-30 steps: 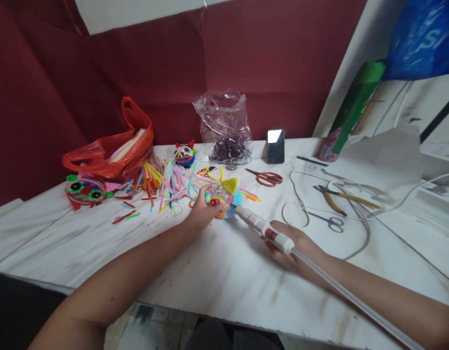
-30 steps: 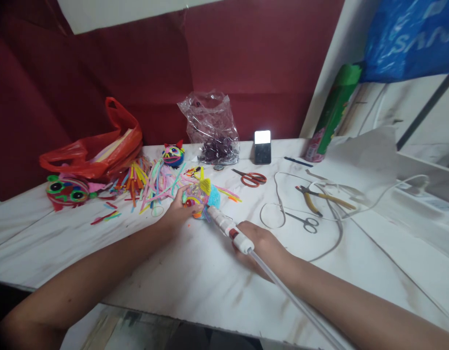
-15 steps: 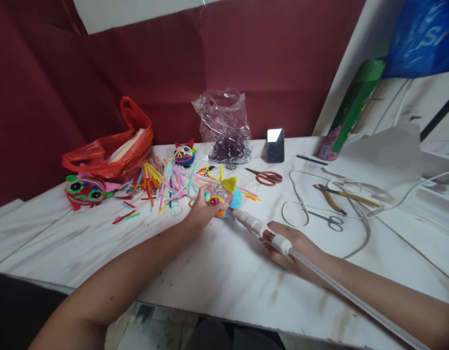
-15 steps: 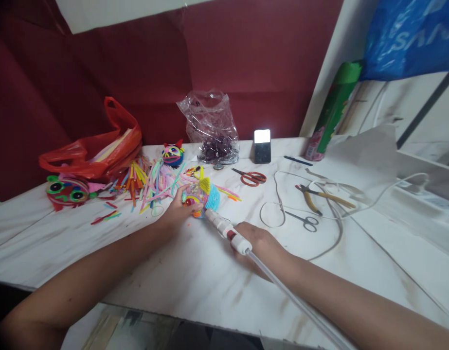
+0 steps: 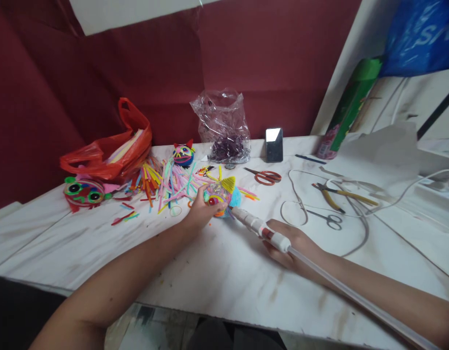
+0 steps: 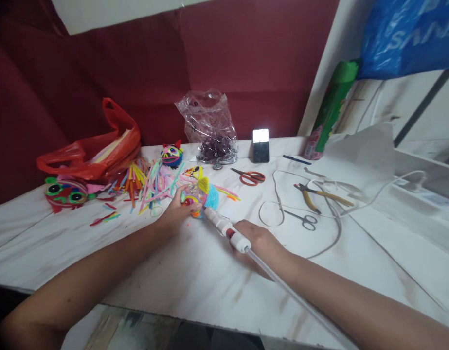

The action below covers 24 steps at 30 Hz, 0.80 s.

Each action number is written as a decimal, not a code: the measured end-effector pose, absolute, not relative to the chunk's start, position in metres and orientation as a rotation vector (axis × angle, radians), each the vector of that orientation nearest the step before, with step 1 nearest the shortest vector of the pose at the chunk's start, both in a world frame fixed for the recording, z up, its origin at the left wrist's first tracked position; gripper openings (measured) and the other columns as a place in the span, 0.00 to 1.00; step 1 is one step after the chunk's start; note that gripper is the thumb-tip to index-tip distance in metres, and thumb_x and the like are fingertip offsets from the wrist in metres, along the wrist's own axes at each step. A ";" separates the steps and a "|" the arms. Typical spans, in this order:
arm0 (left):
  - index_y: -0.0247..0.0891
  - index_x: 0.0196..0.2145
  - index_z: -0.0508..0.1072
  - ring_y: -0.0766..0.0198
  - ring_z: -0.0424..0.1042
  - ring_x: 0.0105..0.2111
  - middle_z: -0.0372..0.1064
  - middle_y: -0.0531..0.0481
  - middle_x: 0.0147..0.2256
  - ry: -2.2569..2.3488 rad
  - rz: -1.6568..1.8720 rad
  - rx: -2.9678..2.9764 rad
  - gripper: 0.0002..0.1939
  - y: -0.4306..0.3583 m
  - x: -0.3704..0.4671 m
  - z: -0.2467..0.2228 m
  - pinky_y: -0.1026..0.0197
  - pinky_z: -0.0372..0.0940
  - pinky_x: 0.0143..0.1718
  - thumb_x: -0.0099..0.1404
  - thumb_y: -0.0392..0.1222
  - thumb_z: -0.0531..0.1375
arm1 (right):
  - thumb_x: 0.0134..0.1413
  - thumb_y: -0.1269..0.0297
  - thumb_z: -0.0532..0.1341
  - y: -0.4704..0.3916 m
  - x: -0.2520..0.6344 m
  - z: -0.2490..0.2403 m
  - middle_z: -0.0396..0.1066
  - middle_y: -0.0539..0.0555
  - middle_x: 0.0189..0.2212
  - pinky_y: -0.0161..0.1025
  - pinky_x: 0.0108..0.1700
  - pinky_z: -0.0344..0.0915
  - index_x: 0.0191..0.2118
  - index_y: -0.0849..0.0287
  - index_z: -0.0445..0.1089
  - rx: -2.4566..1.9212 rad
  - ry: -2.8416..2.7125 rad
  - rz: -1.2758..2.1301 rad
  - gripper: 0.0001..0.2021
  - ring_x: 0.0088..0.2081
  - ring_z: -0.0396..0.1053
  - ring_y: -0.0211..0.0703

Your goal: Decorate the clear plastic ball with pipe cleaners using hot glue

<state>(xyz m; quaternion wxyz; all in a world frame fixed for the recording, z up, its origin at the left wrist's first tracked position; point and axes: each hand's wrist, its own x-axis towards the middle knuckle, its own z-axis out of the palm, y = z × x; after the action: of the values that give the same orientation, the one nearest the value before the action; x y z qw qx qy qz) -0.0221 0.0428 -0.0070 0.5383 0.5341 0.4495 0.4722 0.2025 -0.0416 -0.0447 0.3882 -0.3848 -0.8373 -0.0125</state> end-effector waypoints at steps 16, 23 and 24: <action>0.44 0.59 0.56 0.65 0.72 0.32 0.71 0.50 0.38 1.082 1.124 1.274 0.45 0.042 -0.023 -0.007 0.60 0.68 0.39 0.45 0.41 0.70 | 0.51 0.71 0.53 -0.042 0.204 -0.041 0.66 0.52 0.23 0.34 0.25 0.63 0.30 0.57 0.63 -1.001 -2.139 -0.002 0.04 0.23 0.66 0.38; 0.44 0.59 0.55 0.65 0.72 0.32 0.72 0.50 0.38 1.088 1.112 1.279 0.46 0.041 -0.021 -0.005 0.59 0.68 0.40 0.45 0.39 0.69 | 0.52 0.72 0.54 -0.050 0.204 -0.023 0.67 0.52 0.26 0.35 0.28 0.64 0.31 0.57 0.63 -1.156 -2.134 0.133 0.04 0.27 0.67 0.40; 0.43 0.59 0.55 0.65 0.72 0.32 0.72 0.50 0.38 1.087 1.113 1.278 0.45 0.041 -0.021 -0.005 0.59 0.68 0.40 0.45 0.38 0.69 | 0.52 0.72 0.53 -0.051 0.203 -0.023 0.67 0.53 0.26 0.35 0.28 0.65 0.31 0.57 0.63 -1.161 -2.132 0.141 0.04 0.27 0.67 0.40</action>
<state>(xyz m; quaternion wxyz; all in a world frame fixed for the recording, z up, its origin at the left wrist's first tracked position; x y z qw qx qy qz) -0.0212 0.0407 -0.0049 0.5345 0.5365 0.4564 0.4671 0.2035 -0.0510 -0.0229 0.3477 -0.4477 -0.8220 0.0544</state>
